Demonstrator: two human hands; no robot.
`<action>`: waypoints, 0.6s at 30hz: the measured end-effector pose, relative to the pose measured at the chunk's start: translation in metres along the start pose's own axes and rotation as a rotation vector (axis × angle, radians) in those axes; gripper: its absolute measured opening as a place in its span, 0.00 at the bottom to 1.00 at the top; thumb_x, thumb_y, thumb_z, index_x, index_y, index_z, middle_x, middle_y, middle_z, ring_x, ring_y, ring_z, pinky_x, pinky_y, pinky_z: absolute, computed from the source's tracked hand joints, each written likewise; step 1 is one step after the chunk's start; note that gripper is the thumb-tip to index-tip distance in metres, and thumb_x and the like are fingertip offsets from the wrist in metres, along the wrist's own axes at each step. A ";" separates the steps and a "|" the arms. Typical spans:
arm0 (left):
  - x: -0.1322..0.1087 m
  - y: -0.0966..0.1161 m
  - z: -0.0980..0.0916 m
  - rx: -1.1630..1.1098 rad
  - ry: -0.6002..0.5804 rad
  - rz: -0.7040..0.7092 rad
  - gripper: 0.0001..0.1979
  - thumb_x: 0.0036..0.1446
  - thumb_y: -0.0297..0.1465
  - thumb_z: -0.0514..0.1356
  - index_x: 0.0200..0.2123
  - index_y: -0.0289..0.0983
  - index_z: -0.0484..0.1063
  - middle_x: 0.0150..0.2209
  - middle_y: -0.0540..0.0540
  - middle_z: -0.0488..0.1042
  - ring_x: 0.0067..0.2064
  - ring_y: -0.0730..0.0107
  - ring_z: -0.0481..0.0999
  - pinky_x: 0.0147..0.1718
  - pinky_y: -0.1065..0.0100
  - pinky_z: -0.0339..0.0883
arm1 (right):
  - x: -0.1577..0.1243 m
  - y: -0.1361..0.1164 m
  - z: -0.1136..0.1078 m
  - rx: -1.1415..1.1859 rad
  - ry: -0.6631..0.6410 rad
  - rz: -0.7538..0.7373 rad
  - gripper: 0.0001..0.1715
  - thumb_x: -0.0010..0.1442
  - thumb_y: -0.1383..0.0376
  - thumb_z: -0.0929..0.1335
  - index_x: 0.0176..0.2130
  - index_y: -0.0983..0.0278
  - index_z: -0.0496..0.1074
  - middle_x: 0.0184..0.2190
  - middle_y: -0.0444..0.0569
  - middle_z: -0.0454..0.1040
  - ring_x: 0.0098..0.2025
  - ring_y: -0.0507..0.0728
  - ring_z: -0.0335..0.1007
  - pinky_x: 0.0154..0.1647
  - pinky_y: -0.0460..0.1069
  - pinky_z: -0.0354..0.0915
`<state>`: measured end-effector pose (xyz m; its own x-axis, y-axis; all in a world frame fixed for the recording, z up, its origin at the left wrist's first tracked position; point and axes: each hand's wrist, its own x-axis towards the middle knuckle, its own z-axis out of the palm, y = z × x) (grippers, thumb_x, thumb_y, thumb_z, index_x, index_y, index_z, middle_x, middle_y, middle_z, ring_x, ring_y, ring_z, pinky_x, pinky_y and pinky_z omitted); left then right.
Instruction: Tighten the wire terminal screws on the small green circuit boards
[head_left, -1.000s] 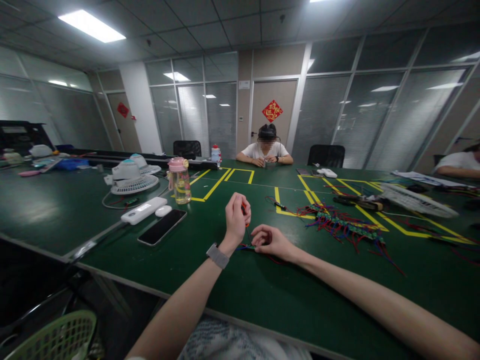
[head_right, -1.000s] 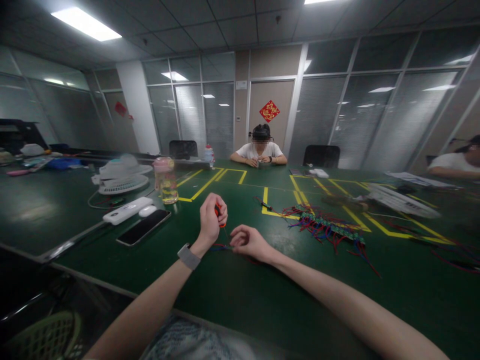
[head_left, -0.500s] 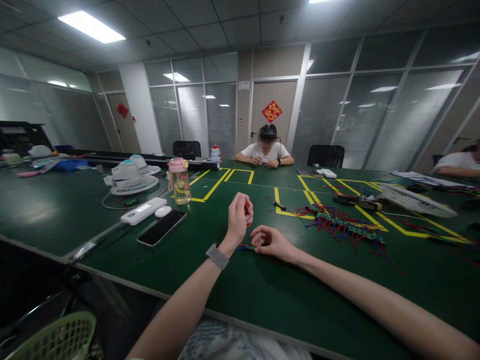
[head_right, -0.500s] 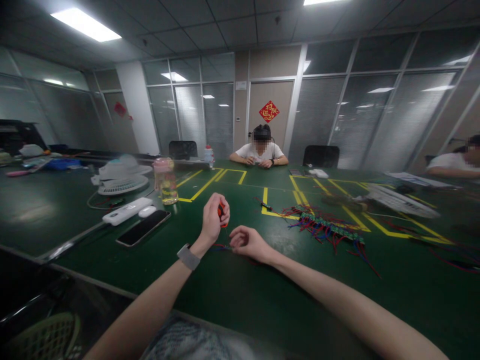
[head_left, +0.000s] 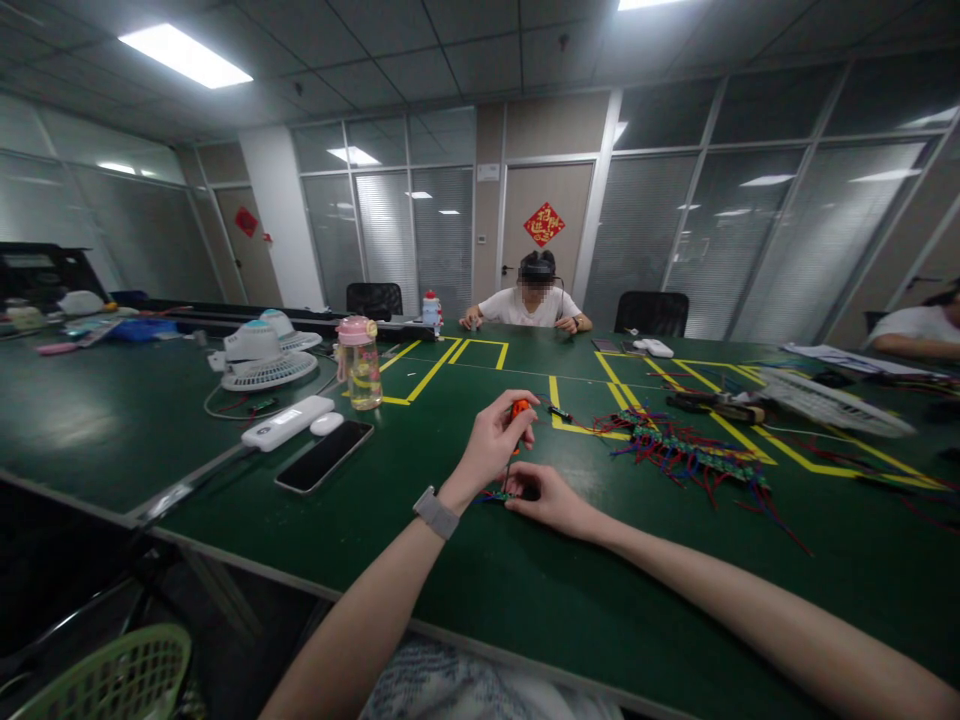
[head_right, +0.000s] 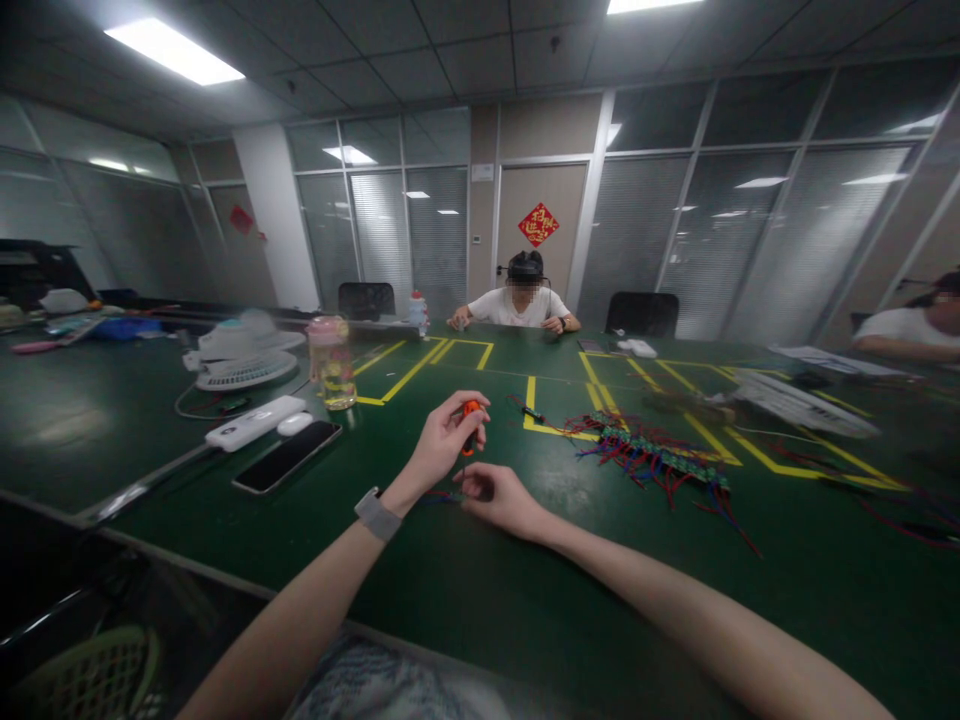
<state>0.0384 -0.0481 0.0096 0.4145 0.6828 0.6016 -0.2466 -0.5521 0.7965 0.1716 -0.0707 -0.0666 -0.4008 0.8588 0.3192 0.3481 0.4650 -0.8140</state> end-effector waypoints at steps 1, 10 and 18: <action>-0.001 0.000 0.000 0.051 0.027 0.017 0.11 0.57 0.36 0.56 0.41 0.37 0.67 0.33 0.49 0.67 0.27 0.78 0.68 0.28 0.74 0.65 | 0.000 0.000 0.000 -0.003 0.004 0.001 0.14 0.48 0.71 0.69 0.38 0.67 0.71 0.29 0.44 0.69 0.31 0.51 0.64 0.34 0.47 0.63; 0.001 0.000 -0.006 -0.064 0.031 0.024 0.15 0.60 0.35 0.51 0.46 0.34 0.68 0.41 0.41 0.72 0.36 0.70 0.74 0.33 0.68 0.72 | 0.005 0.006 -0.006 0.028 -0.065 -0.011 0.19 0.51 0.65 0.70 0.44 0.67 0.70 0.31 0.46 0.72 0.32 0.52 0.68 0.34 0.47 0.65; 0.001 0.001 -0.007 -0.054 0.044 0.008 0.15 0.58 0.36 0.55 0.44 0.33 0.70 0.38 0.42 0.72 0.33 0.72 0.73 0.31 0.69 0.73 | 0.040 0.045 -0.101 -0.905 0.360 0.228 0.13 0.59 0.70 0.62 0.42 0.67 0.72 0.43 0.53 0.74 0.45 0.56 0.69 0.47 0.47 0.61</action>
<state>0.0325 -0.0451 0.0113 0.3741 0.6992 0.6093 -0.2972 -0.5320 0.7929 0.2569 0.0063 -0.0417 -0.0153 0.8923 0.4511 0.9590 0.1409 -0.2460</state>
